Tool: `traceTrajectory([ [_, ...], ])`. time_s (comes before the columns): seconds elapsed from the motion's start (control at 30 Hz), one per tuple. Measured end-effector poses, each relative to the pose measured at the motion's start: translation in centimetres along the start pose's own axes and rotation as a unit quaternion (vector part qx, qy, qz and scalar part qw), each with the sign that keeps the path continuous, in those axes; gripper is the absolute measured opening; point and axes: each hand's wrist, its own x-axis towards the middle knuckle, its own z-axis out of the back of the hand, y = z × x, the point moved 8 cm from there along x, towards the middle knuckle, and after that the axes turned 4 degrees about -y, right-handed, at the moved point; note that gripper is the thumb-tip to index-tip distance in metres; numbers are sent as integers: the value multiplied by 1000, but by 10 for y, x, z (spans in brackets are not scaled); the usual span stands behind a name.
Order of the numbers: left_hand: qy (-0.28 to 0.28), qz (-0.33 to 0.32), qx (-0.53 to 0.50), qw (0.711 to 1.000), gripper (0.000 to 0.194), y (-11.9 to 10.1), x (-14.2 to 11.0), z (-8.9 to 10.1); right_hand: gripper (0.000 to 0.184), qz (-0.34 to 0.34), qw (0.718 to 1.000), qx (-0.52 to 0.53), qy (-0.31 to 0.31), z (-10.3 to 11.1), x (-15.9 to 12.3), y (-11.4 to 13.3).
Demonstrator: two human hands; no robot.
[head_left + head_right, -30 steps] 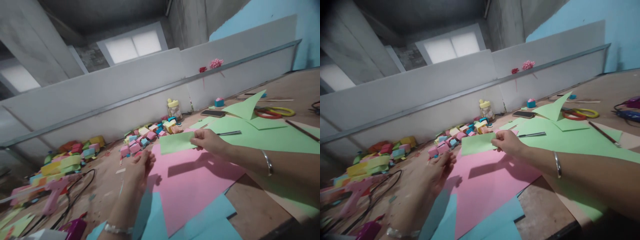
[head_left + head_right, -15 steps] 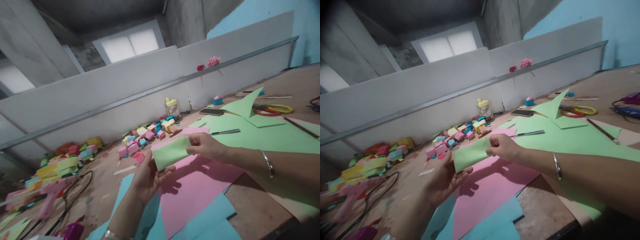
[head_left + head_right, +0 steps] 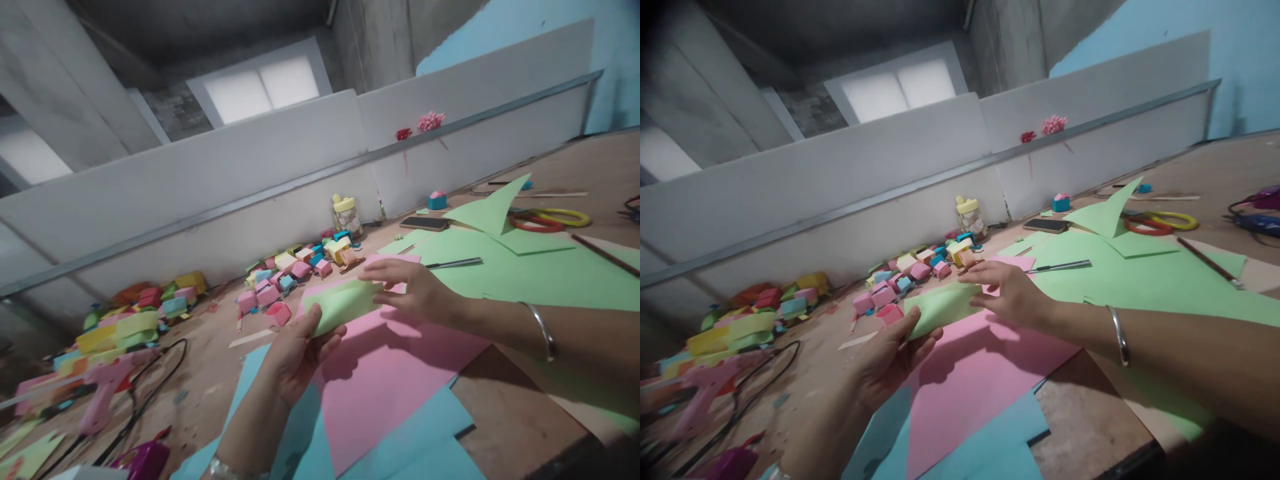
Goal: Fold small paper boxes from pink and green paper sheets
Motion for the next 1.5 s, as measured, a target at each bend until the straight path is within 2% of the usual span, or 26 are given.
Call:
traceTrajectory([
  [0.1,-3,-3,-24,1000,14,-3,3,2,8,54,998,-3,-42,9,1,13],
  [0.2,20,-54,-68,996,34,-13,4,1,3,8,998,40,-43,10,2,10],
  [0.3,86,-113,-88,986,43,-18,-3,-10,9,-45,994,98,-16,1,-2,7],
  [0.4,171,-106,-53,978,62,-7,-15,-29,18,-154,969,194,2,-10,-10,-4],
  [0.47,197,-90,-27,976,65,2,-20,-38,40,-215,947,240,10,-17,-16,-10],
  [0.53,193,-82,-6,978,62,6,-20,-39,49,-228,940,252,21,-20,-19,-10],
  [0.6,176,-83,10,981,64,5,-17,-35,34,-200,948,247,35,-20,-17,-8],
  [0.67,149,-92,29,984,68,2,-12,-28,25,-125,969,210,47,-17,-14,-1],
  [0.77,81,-96,79,989,77,-3,-3,-13,39,66,992,81,65,-13,-14,22],
  [0.83,26,-92,129,987,91,-4,1,-2,38,172,982,-27,72,-15,-20,34],
  [0.9,-14,-88,184,979,100,-1,4,6,26,230,962,-129,68,-18,-24,42],
  [0.93,-27,-87,212,973,98,1,4,8,21,249,950,-177,63,-19,-25,45],
  [1.03,-41,-97,295,950,70,4,5,10,25,297,919,-248,70,-23,-27,55],
  [1.1,-42,-122,357,925,48,0,5,9,24,313,915,-223,125,-29,-30,57],
  [1.17,-34,-165,426,889,35,-8,4,5,17,303,912,-172,217,-38,-34,53],
  [1.23,-16,-215,493,843,26,-16,2,-3,12,259,904,-120,317,-47,-39,43],
  [1.3,14,-253,545,799,22,-18,-1,-12,9,193,904,-70,374,-51,-42,31],
  [1.43,66,-281,602,744,38,-10,-7,-26,6,50,922,-15,383,-53,-38,11],
  [1.5,85,-289,615,729,41,-5,-11,-30,9,13,930,-8,368,-52,-35,6],
])
